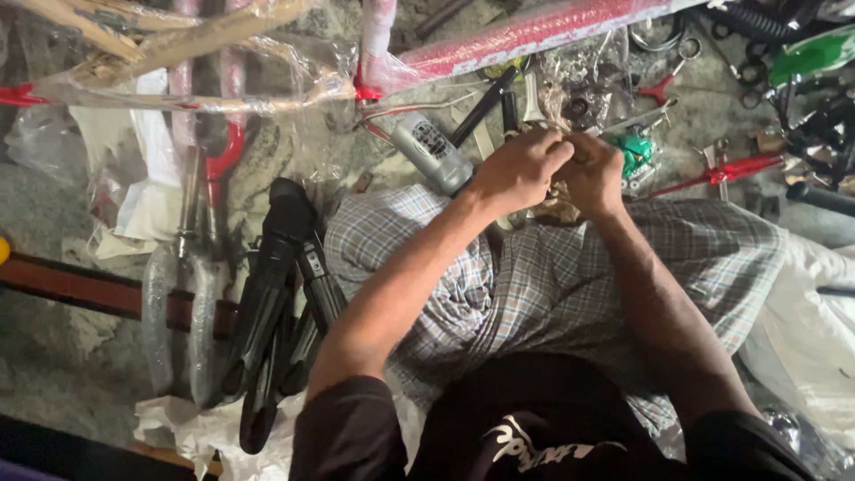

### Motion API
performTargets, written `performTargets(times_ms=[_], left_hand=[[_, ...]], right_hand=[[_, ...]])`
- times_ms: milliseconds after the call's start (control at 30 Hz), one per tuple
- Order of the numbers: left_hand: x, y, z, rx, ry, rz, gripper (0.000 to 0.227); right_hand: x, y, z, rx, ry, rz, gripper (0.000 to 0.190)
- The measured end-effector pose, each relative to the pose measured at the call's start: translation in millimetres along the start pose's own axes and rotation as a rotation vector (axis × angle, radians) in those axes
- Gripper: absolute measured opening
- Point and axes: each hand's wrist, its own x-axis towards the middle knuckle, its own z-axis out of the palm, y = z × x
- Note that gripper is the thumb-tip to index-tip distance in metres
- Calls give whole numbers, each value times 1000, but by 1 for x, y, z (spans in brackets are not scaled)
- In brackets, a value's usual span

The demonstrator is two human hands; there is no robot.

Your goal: The person sits on the floor and assembles a bicycle. They handle a small plastic bag of parts, then use a wrench to tighten a component on the bicycle frame. They also use a screwdriver to adjust a part on the frame.

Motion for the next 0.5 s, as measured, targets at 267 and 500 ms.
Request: performTargets(times_ms=[267, 500], left_hand=[[31, -58, -62, -34, 45, -338, 61], [33, -84, -59, -431, -358, -613, 58]], right_hand=[[32, 15, 5, -37, -185, 153, 24], [50, 25, 26, -82, -240, 155, 22]])
